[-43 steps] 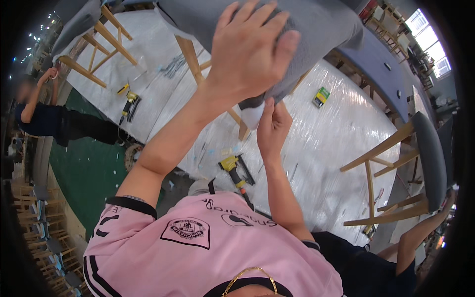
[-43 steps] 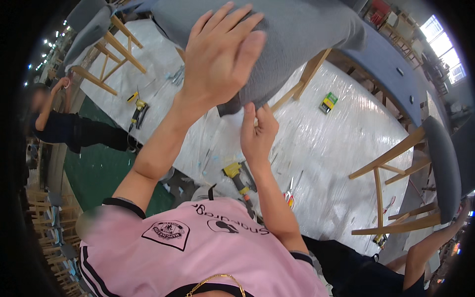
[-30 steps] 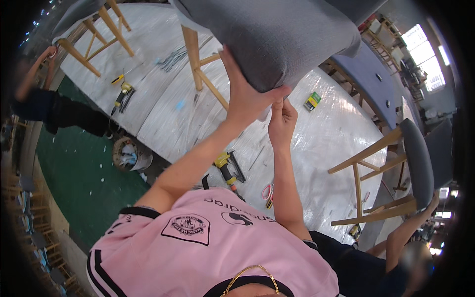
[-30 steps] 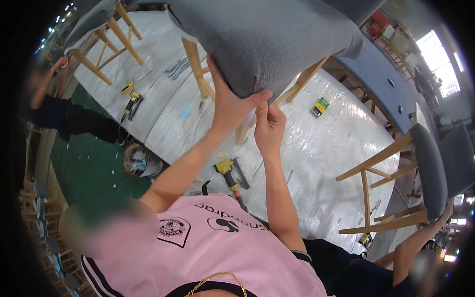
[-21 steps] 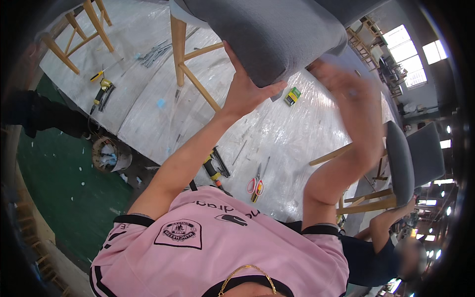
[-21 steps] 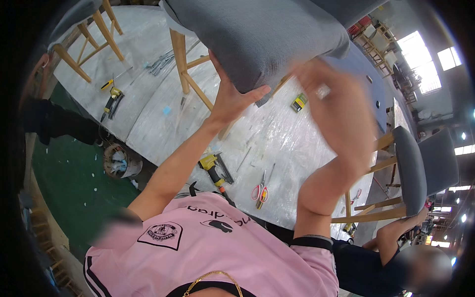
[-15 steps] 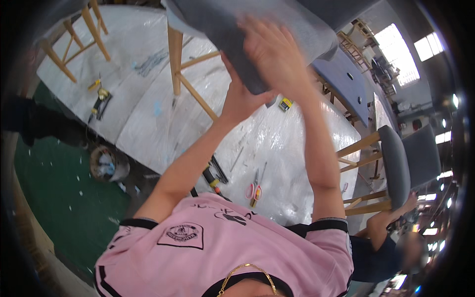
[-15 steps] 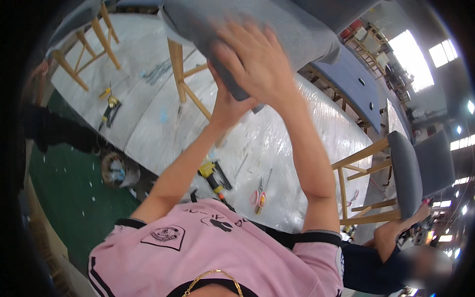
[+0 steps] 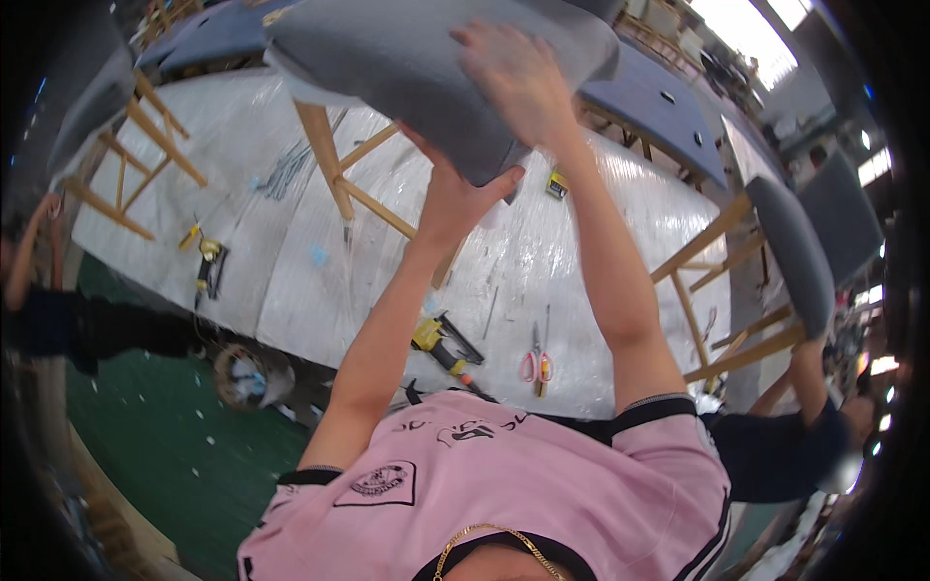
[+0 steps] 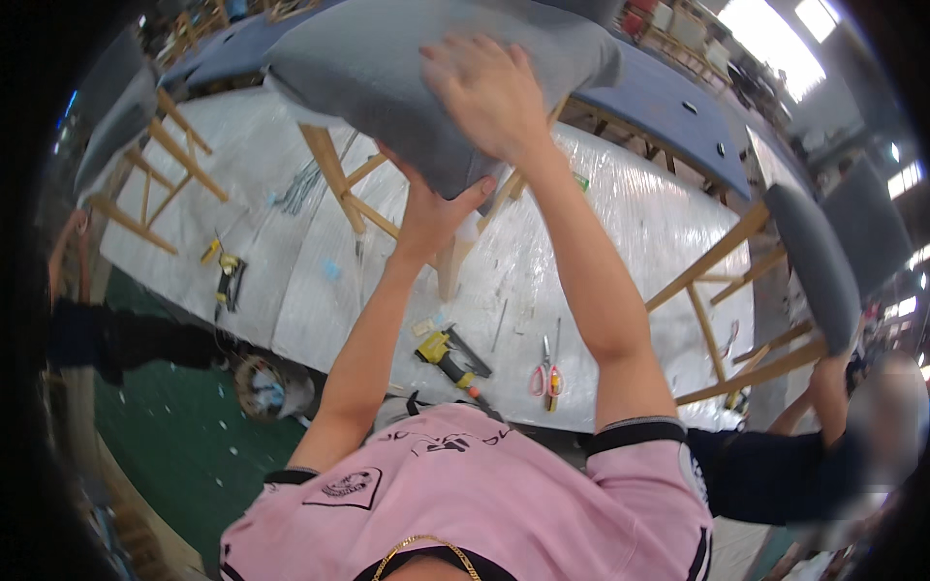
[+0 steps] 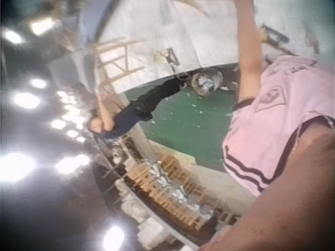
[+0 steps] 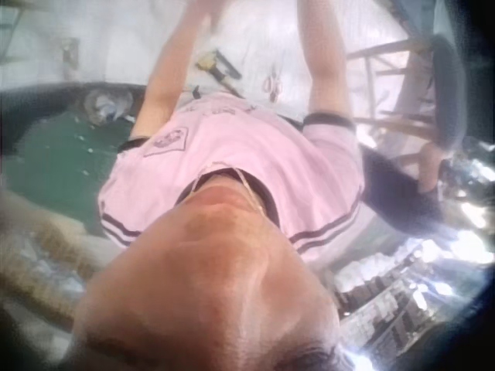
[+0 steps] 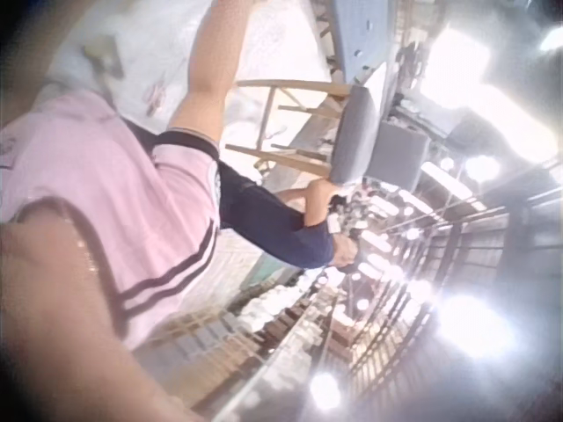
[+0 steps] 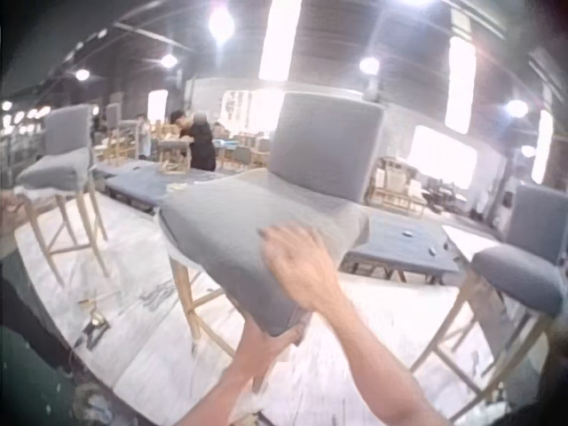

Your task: The person upholsters a wooden chair by cutting foam and fabric, tucking the fabric around the seat, and securing it with a staple gun. The person repeatedly trims excess material and staples the fabric to the underside of the seat.

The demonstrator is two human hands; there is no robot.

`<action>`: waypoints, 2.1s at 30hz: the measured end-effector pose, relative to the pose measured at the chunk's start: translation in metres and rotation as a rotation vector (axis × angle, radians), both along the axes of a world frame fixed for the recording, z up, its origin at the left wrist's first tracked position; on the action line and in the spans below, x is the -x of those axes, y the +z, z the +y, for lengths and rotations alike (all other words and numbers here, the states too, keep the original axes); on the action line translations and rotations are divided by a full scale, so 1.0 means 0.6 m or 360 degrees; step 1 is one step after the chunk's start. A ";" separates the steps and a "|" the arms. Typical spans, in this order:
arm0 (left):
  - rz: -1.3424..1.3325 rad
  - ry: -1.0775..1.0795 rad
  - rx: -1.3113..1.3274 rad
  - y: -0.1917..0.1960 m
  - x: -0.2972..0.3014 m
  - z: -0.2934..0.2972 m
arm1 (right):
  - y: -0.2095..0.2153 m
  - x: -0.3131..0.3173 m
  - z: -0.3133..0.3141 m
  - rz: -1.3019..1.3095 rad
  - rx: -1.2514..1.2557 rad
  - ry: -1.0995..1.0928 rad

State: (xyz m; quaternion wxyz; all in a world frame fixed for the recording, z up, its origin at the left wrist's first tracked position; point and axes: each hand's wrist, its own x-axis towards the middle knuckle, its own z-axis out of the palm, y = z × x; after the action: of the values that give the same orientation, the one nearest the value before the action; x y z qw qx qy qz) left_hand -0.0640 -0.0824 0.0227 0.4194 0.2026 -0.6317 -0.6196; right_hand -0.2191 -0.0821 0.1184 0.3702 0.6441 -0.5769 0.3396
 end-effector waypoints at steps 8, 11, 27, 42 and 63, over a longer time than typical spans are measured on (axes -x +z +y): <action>0.0028 0.0015 0.0110 -0.025 -0.058 -0.055 | 0.179 0.175 -0.009 0.0268 0.0349 0.0035; -0.0059 0.0065 0.0196 -0.032 -0.079 -0.084 | 0.164 0.010 0.010 -0.0191 0.0232 -0.0059; -0.0045 0.0362 0.0300 -0.044 -0.061 -0.053 | -0.217 -0.151 0.171 -0.1570 -0.0726 0.0595; -0.0290 0.0105 0.0332 -0.029 -0.081 -0.063 | -0.272 -0.179 0.120 -0.1504 -0.0442 0.0806; -0.0313 0.0630 0.0379 -0.050 -0.076 -0.033 | -0.585 -0.111 0.310 -0.1795 -0.0897 0.0395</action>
State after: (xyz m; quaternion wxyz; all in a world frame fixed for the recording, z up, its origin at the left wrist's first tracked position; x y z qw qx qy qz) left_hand -0.0182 -0.1022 -0.0076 0.4900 0.3308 -0.6860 -0.4241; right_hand -0.1524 0.1039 -0.2323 -0.2154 0.5010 -0.6713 0.5019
